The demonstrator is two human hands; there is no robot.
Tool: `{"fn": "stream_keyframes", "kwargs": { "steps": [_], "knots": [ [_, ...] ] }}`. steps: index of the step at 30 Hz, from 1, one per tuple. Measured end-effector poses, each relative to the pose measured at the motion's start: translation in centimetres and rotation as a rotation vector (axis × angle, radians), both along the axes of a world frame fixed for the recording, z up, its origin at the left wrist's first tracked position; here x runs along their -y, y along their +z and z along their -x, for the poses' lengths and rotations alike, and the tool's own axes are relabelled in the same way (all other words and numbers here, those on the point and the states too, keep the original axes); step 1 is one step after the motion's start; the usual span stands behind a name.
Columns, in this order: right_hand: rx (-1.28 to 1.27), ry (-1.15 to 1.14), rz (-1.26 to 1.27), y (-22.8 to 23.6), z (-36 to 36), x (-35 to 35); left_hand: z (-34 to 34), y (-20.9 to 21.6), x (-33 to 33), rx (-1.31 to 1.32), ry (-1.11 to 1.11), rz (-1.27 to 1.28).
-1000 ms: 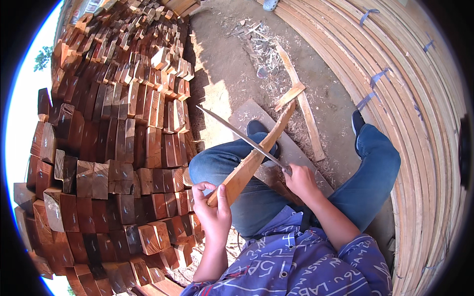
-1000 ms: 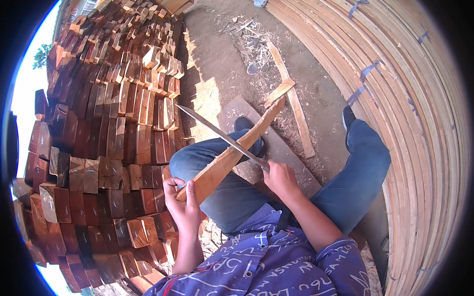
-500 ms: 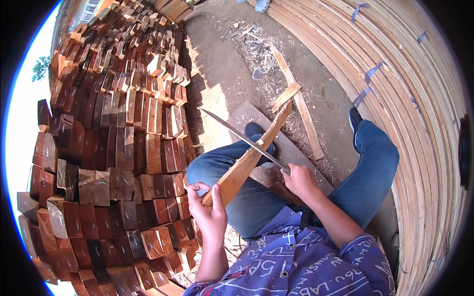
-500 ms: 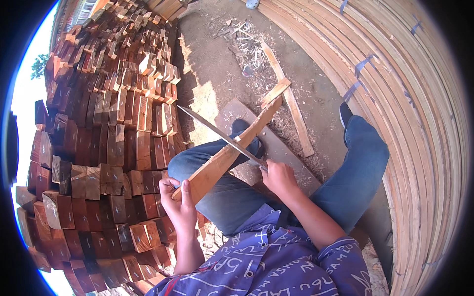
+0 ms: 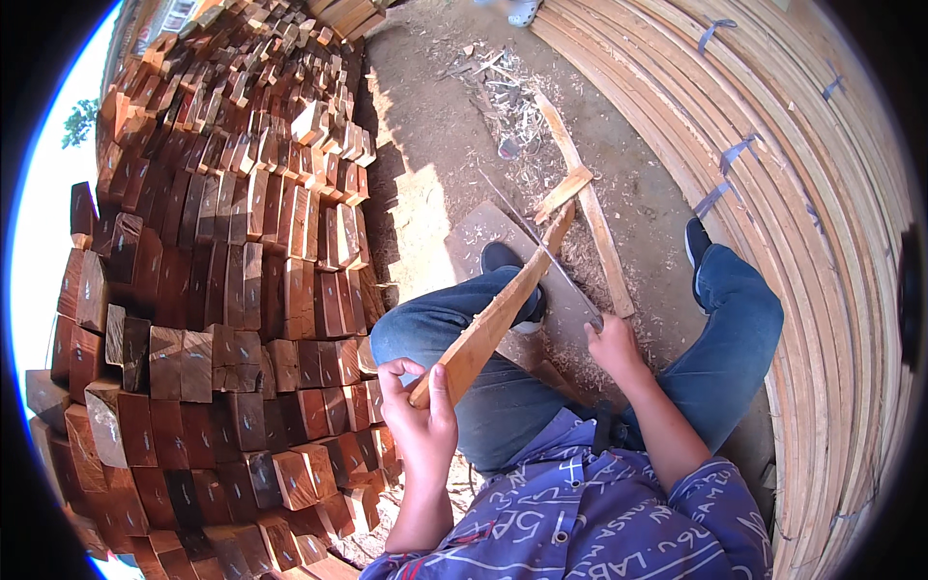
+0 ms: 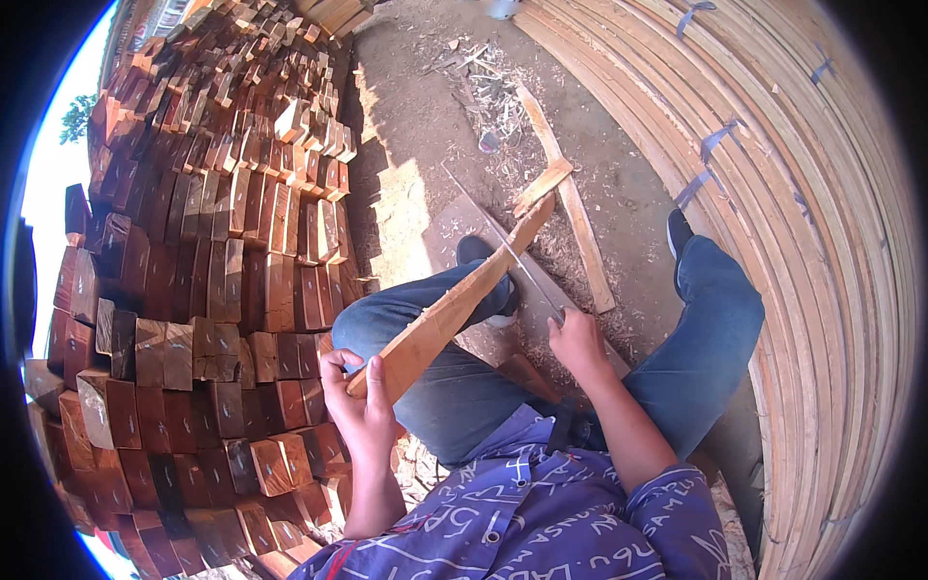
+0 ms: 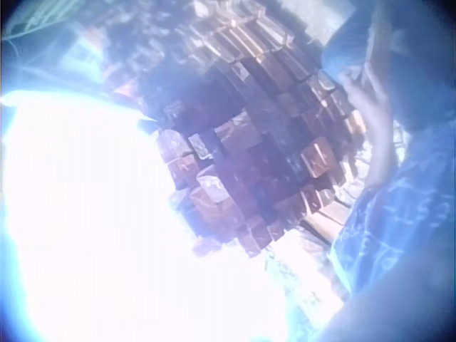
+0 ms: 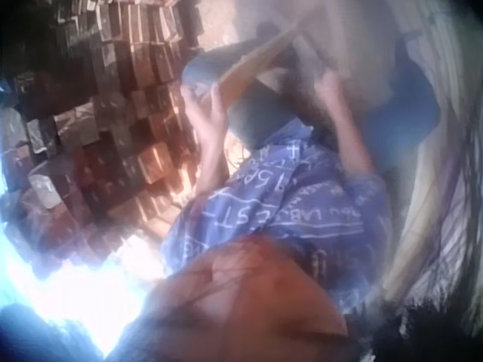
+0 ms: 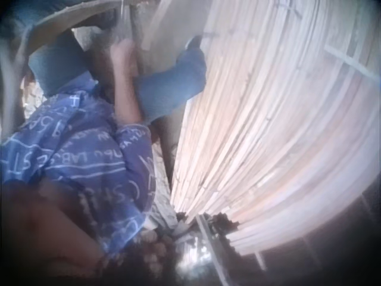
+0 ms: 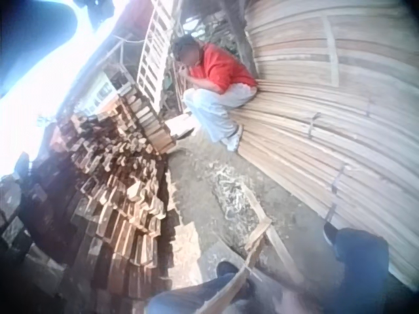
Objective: The person sits on the ground and uses a knife to shave and shape a thin wooden strip, holding it with the left hand and scraping with the right. The person repeatedly adjusts the strip and continues shaving along its length.
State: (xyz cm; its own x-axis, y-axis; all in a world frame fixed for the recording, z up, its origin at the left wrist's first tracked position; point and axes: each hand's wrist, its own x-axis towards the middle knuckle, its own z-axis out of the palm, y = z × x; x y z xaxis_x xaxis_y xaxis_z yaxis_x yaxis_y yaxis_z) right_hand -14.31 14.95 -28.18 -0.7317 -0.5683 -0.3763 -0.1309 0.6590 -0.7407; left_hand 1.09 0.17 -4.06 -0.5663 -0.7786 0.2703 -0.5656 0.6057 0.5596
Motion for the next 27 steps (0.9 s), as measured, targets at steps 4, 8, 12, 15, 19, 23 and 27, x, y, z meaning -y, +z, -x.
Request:
{"fn": "stream_keyframes", "kwargs": {
  "steps": [4, 8, 12, 15, 19, 23, 27],
  "knots": [
    [0.122, 0.059, 0.267, 7.9, -0.7, 2.6, 1.3, 0.6, 0.5, -0.077, -0.031, -0.203],
    [0.030, 0.102, 0.518, 13.2, -1.4, 4.7, 2.6, 3.7, 0.5, 0.116, -0.241, -0.382],
    [-0.109, 0.128, 0.698, 14.1, 0.2, 5.0, 3.9, 4.7, 1.6, 0.154, -0.357, -0.385],
    [0.025, 0.197, 0.601, 14.9, 1.9, 4.3, 4.9, 5.8, 2.7, 0.243, -0.521, -0.387],
    [-0.019, 0.222, 0.684, 13.8, 3.8, 5.2, 5.4, 6.2, 4.6, 0.312, -0.720, -0.471],
    [0.592, 0.316, 0.497, 13.8, 5.4, 6.2, 5.7, 5.5, 6.0, 0.215, -0.845, -0.487],
    [0.581, 0.360, 0.646, 12.6, 5.6, 6.3, 6.4, -0.6, 11.0, -0.202, -0.887, -1.137]
  ]
}}
